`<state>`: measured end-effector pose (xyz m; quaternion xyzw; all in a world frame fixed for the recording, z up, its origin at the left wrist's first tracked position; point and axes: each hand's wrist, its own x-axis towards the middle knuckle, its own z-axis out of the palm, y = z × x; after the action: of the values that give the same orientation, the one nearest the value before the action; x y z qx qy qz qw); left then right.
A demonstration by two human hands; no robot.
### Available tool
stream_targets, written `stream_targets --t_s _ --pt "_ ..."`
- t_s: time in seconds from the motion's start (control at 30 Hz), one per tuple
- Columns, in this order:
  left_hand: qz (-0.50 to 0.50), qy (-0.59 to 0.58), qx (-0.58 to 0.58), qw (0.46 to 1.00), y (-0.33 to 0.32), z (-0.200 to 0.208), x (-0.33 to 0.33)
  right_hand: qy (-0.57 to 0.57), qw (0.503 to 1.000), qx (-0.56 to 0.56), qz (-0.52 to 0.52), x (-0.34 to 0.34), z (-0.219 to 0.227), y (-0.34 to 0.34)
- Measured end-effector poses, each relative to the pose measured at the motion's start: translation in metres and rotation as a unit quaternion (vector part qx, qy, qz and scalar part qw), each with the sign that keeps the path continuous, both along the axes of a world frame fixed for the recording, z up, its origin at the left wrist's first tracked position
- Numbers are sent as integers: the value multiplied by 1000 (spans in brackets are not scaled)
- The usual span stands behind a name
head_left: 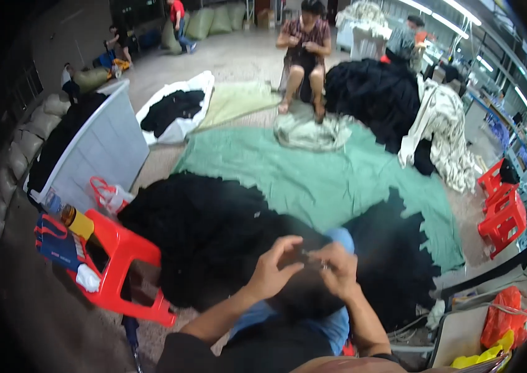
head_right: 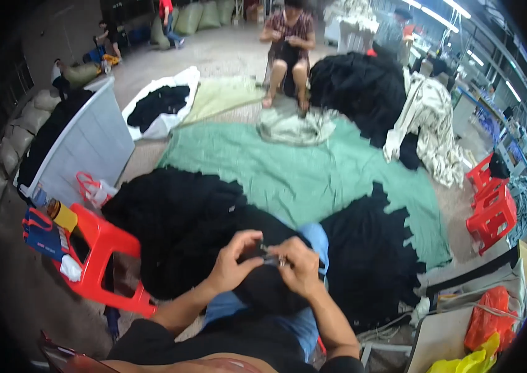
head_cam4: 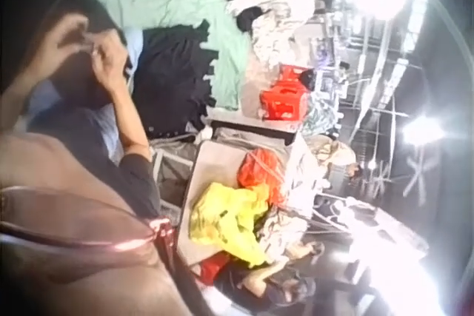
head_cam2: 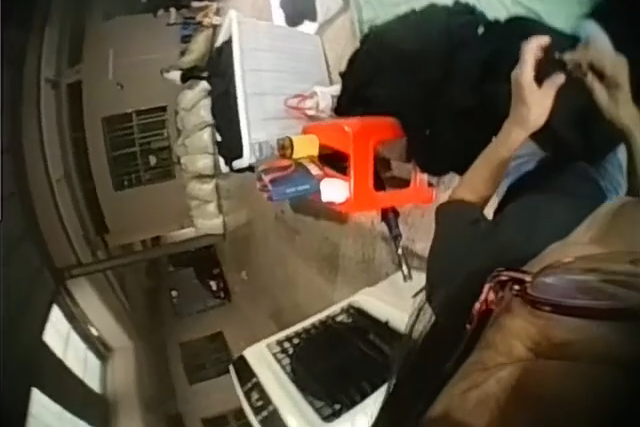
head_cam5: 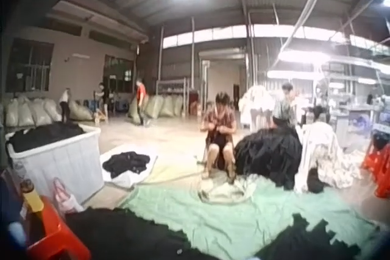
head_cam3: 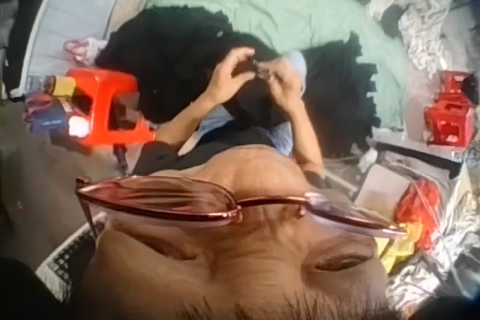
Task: Inspecting and handling black fabric garment pieces with metal eyelets in a factory setting.
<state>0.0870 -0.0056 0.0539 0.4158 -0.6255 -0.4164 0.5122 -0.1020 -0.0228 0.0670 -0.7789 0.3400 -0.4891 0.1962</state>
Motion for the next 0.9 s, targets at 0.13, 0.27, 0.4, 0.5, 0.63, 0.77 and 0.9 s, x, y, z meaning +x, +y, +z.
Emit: stream_targets --t_s 0.13,0.27,0.4,0.5,0.63,0.77,0.9 --pt "-94 -36 -19 995 3 -8 13 -61 995 80 5 2 -10 14" --pt "-64 -55 -96 992 5 -9 13 -205 929 307 34 5 -21 24" --pt "-65 17 115 991 -9 -13 4 -256 843 472 -30 10 -30 2" --pt "0 68 172 983 -16 -23 -2 -230 920 318 1 12 -39 -16" --pt "33 120 184 975 -17 -34 -14 -257 936 228 -77 4 -51 -2" --pt "40 121 172 977 -1 -42 -16 -68 965 205 -147 7 -43 32" --pt "42 86 138 986 9 -42 -16 -47 979 109 -166 8 -44 39"
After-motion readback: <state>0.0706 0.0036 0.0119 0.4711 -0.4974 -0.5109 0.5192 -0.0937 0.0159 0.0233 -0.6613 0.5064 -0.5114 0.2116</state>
